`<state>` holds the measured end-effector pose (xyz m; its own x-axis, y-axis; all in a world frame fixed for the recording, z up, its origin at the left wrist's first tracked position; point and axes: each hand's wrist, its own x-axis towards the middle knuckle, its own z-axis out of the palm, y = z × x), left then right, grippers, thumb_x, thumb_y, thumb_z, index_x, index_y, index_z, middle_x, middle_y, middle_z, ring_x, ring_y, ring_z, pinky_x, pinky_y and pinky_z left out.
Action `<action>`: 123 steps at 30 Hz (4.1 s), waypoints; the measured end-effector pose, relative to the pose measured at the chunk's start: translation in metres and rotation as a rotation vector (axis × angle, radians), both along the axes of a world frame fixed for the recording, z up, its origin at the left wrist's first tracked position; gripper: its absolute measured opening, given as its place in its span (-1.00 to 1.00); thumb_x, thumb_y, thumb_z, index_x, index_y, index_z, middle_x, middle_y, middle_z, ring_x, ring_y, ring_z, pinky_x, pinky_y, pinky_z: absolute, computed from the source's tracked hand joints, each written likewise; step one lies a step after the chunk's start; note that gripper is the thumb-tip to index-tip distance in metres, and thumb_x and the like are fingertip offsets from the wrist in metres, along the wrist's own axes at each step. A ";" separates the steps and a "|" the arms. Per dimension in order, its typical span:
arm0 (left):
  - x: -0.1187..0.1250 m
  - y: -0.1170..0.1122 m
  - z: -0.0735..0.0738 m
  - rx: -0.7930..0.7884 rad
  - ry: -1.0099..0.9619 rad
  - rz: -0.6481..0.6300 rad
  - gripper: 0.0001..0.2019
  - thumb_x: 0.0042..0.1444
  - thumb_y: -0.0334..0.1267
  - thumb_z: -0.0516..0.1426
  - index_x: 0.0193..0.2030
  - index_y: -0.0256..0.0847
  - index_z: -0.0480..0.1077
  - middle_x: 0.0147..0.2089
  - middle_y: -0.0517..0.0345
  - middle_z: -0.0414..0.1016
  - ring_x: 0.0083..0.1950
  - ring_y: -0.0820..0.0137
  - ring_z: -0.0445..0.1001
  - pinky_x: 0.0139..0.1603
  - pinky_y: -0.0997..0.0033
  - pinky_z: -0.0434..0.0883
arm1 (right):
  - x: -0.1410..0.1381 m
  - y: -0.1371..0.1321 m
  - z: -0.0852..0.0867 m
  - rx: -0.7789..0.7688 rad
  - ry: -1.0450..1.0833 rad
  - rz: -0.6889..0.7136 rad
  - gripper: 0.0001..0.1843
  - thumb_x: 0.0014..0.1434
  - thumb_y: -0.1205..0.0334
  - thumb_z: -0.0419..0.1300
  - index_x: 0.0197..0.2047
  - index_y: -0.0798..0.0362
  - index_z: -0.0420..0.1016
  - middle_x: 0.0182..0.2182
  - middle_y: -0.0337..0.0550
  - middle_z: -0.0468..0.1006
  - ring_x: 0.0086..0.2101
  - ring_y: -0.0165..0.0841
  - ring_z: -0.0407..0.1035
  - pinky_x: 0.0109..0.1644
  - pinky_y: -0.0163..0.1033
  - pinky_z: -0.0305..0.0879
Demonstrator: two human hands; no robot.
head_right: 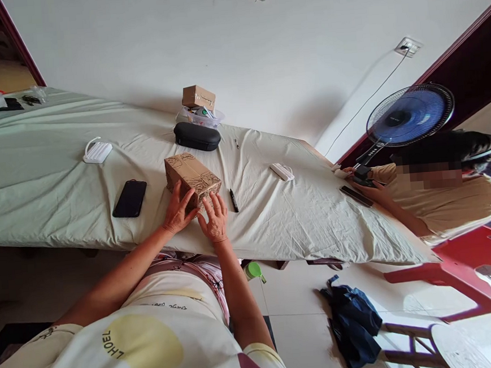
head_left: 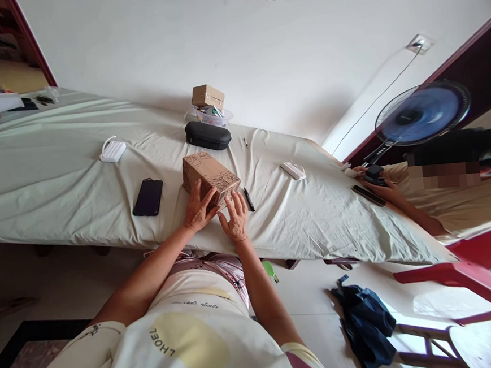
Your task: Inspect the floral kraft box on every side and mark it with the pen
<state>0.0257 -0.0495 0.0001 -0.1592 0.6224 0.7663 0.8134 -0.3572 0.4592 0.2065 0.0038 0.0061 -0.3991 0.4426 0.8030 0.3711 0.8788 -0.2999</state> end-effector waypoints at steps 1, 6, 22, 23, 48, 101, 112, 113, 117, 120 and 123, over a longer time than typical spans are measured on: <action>0.000 0.000 0.000 -0.004 0.001 0.002 -0.39 0.34 0.08 0.19 0.44 -0.11 0.30 0.64 -0.26 -0.07 0.67 -0.11 -0.07 0.57 -0.22 0.13 | -0.001 0.000 -0.001 -0.001 -0.041 0.009 -0.49 0.38 0.01 0.19 0.35 -0.15 0.45 0.40 0.02 0.35 0.45 0.01 0.13 0.50 0.29 0.11; 0.001 -0.003 0.001 0.019 0.008 0.010 -0.43 0.27 -0.05 0.26 0.36 -0.12 0.32 0.61 -0.30 -0.01 0.64 -0.10 0.06 0.51 -0.14 0.28 | -0.003 0.002 -0.001 -0.077 -0.078 -0.095 -0.52 0.41 0.01 0.15 0.34 -0.17 0.46 0.44 -0.01 0.30 0.47 -0.02 0.07 0.53 0.27 0.04; -0.007 -0.004 -0.002 0.124 -0.399 -0.027 -0.50 0.30 0.14 0.16 0.19 -0.12 0.21 0.43 -0.29 0.25 0.42 0.10 0.39 0.04 0.23 0.64 | 0.001 0.026 -0.017 -0.351 0.218 -0.128 -0.59 0.39 0.04 0.08 0.18 0.01 0.52 0.03 0.04 0.66 -0.01 -0.17 0.55 0.18 0.05 0.50; -0.008 -0.003 -0.003 0.115 -0.462 -0.020 -0.52 0.30 0.14 0.16 0.17 -0.12 0.21 0.39 -0.27 0.31 0.36 0.13 0.46 0.02 0.24 0.64 | 0.002 0.025 -0.016 -0.331 0.236 -0.125 -0.60 0.38 0.06 0.07 0.16 0.01 0.53 0.03 0.05 0.66 0.01 -0.17 0.55 0.19 0.05 0.49; -0.024 0.002 -0.007 -0.326 -0.250 0.364 -0.71 0.38 -0.23 0.06 -0.43 -0.10 0.26 -0.36 0.07 0.49 -0.23 0.22 0.47 -0.18 0.32 0.23 | 0.002 0.025 -0.020 -0.618 0.272 -0.019 -0.53 0.27 0.06 0.18 0.20 0.01 0.46 -0.08 -0.01 0.66 -0.25 -0.30 0.59 -0.22 -0.21 0.54; -0.023 0.008 -0.014 -0.391 -0.224 0.215 -0.91 0.30 -0.30 0.14 -0.08 -0.15 0.43 -0.01 -0.07 0.63 0.09 0.10 0.62 0.17 0.13 0.49 | -0.002 0.013 -0.003 -0.664 0.193 -0.075 -0.78 0.08 0.02 0.25 -0.34 -0.06 0.34 -0.44 -0.25 0.55 -0.40 -0.32 0.39 -0.24 -0.22 0.34; -0.019 0.011 -0.027 -0.162 -0.276 0.207 -0.26 0.26 0.18 0.22 0.39 -0.28 0.20 0.26 -0.33 0.51 0.24 -0.02 0.56 0.24 0.02 0.50 | -0.002 0.007 -0.002 -0.571 0.053 0.129 -0.85 0.21 0.09 0.20 -0.20 -0.03 0.45 -0.30 -0.17 0.63 -0.33 -0.33 0.48 -0.17 -0.21 0.48; -0.019 0.011 -0.027 -0.156 -0.272 0.215 -0.15 0.24 0.26 0.21 0.44 -0.31 0.14 0.29 -0.37 0.49 0.26 -0.05 0.56 0.26 0.02 0.48 | -0.002 0.006 -0.002 -0.566 0.038 0.158 -0.83 0.23 0.10 0.19 -0.16 -0.03 0.48 -0.26 -0.15 0.65 -0.30 -0.33 0.51 -0.16 -0.21 0.50; -0.019 0.010 -0.025 -0.189 -0.260 0.212 0.16 0.09 0.45 0.23 0.54 -0.39 -0.03 0.35 -0.53 0.42 0.31 -0.17 0.53 0.27 -0.04 0.46 | -0.001 0.004 0.000 -0.543 -0.014 0.242 -0.78 0.27 0.13 0.16 -0.08 -0.02 0.54 -0.17 -0.11 0.70 -0.24 -0.32 0.56 -0.13 -0.21 0.53; -0.018 0.010 -0.024 -0.218 -0.265 0.197 0.29 -0.03 0.47 0.30 0.57 -0.41 -0.10 0.36 -0.59 0.37 0.33 -0.24 0.50 0.26 -0.09 0.48 | 0.000 0.003 -0.001 -0.531 -0.062 0.312 -0.75 0.29 0.17 0.13 -0.03 -0.01 0.55 -0.15 -0.11 0.71 -0.19 -0.31 0.59 -0.11 -0.20 0.54; -0.018 0.010 -0.023 -0.224 -0.276 0.173 0.33 -0.07 0.48 0.32 0.58 -0.38 -0.12 0.39 -0.60 0.32 0.37 -0.28 0.45 0.28 -0.13 0.46 | 0.000 0.003 -0.001 -0.489 -0.137 0.345 -0.72 0.30 0.22 0.13 0.02 -0.02 0.56 -0.12 -0.09 0.73 -0.14 -0.29 0.60 -0.04 -0.17 0.55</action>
<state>0.0079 -0.0391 -0.0234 -0.4576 0.7155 0.5278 0.6875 -0.0918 0.7204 0.2066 0.0072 0.0046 -0.6701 0.5740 0.4706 0.1540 0.7278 -0.6683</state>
